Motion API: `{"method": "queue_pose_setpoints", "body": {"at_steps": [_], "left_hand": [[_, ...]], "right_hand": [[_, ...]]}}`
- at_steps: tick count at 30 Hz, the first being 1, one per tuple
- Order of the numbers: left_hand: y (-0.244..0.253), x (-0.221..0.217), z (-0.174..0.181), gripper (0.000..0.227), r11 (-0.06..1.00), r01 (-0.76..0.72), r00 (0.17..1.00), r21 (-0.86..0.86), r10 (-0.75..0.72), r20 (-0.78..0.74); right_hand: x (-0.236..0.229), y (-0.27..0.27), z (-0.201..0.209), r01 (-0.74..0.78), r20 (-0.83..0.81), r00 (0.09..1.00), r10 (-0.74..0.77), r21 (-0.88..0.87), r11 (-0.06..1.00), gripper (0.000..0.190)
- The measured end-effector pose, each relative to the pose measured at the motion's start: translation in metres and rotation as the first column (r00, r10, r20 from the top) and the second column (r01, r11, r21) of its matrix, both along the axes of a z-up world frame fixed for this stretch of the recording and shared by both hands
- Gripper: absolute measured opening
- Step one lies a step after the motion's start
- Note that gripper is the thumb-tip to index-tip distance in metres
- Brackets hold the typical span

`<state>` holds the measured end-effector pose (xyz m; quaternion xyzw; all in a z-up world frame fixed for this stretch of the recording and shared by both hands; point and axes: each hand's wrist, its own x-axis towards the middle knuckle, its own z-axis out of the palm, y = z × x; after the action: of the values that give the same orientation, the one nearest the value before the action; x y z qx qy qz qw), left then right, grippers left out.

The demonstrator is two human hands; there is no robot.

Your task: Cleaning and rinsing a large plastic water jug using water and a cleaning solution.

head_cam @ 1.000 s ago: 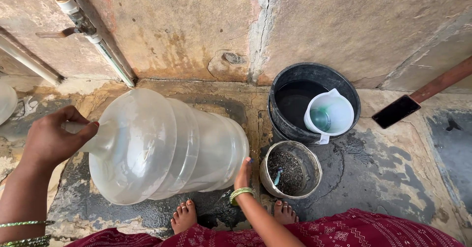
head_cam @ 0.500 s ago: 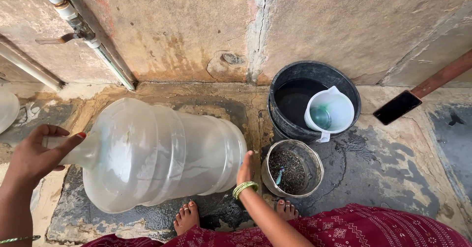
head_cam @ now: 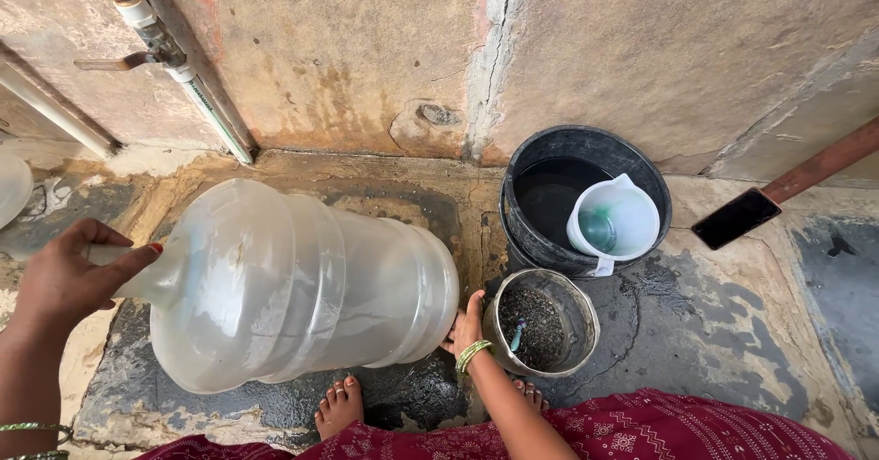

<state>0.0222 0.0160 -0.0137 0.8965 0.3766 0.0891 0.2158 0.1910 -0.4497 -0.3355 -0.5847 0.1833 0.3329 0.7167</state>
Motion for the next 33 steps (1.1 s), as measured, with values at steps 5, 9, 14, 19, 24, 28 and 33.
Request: {"method": "queue_pose_setpoints", "body": {"at_steps": [5, 9, 14, 19, 24, 28, 33], "left_hand": [[-0.017, 0.001, 0.021, 0.057, 0.998, -0.062, 0.997, 0.016, 0.063, -0.047], [-0.016, 0.004, 0.022, 0.058, 0.996, -0.088, 0.995, 0.018, 0.089, -0.053], [-0.02, 0.006, 0.024, 0.055, 0.993, -0.113, 0.986, 0.024, 0.115, -0.122], [-0.037, 0.004, 0.039, 0.05, 0.995, -0.07, 0.991, 0.066, 0.077, -0.108], [-0.033, 0.005, 0.03, 0.052, 0.992, -0.106, 0.99, 0.063, 0.111, -0.088], [-0.023, 0.006, 0.026, 0.054, 0.995, -0.093, 0.994, 0.028, 0.095, -0.061], [-0.036, 0.013, 0.044, 0.048, 0.999, 0.046, 0.998, 0.011, -0.046, -0.052]], "right_hand": [[0.002, 0.006, 0.017, 0.059, -0.181, 0.983, -0.041, 0.095, 0.994, 0.136], [0.002, 0.022, 0.012, 0.173, -0.042, 0.985, -0.169, 0.145, 0.974, 0.126], [0.008, 0.029, 0.057, 0.013, 0.449, 0.894, 0.009, -0.045, 0.999, 0.117], [0.022, 0.026, 0.081, -0.179, 0.697, 0.564, 0.442, -0.419, 0.89, 0.116], [-0.039, 0.044, 0.09, 0.071, 0.822, 0.423, 0.382, -0.451, 0.89, 0.103], [-0.116, 0.048, 0.106, 0.218, 0.879, 0.284, 0.384, -0.449, 0.866, 0.093], [-0.071, 0.043, 0.113, 0.139, 0.844, 0.368, 0.389, -0.464, 0.875, 0.088]]}}
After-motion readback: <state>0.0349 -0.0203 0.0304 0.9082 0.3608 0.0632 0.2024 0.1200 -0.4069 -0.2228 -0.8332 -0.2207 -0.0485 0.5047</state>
